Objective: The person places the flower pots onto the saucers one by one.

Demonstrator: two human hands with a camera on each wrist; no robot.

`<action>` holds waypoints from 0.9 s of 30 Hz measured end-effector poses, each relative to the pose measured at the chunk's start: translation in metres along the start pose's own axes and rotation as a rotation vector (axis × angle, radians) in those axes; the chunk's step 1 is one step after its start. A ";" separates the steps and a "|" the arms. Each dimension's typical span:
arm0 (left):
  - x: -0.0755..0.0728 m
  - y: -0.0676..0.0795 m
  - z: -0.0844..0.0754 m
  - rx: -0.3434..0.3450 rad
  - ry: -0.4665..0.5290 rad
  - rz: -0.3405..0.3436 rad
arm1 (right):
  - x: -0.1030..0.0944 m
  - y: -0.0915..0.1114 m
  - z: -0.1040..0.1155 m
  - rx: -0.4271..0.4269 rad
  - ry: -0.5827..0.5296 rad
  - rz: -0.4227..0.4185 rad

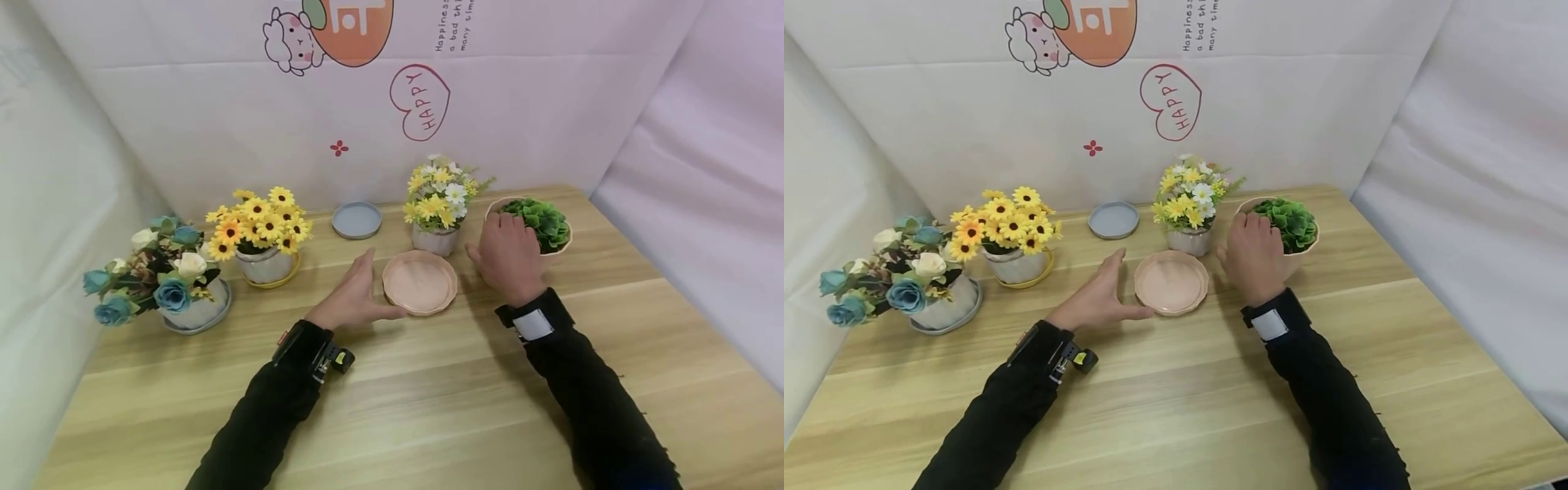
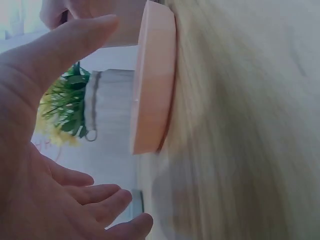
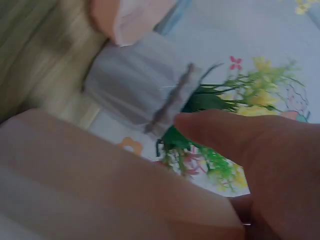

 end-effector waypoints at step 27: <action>0.019 -0.023 -0.001 0.114 0.022 0.009 | 0.027 -0.009 -0.005 0.068 0.011 -0.134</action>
Point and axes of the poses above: each hand's wrist, its own y-axis away from the middle knuckle, its own x-axis out of the palm, z = x × y, the point moved 2 cm from there along -y, towards the middle knuckle, and after that the axes turned 2 degrees about x, right-handed, at the moved point
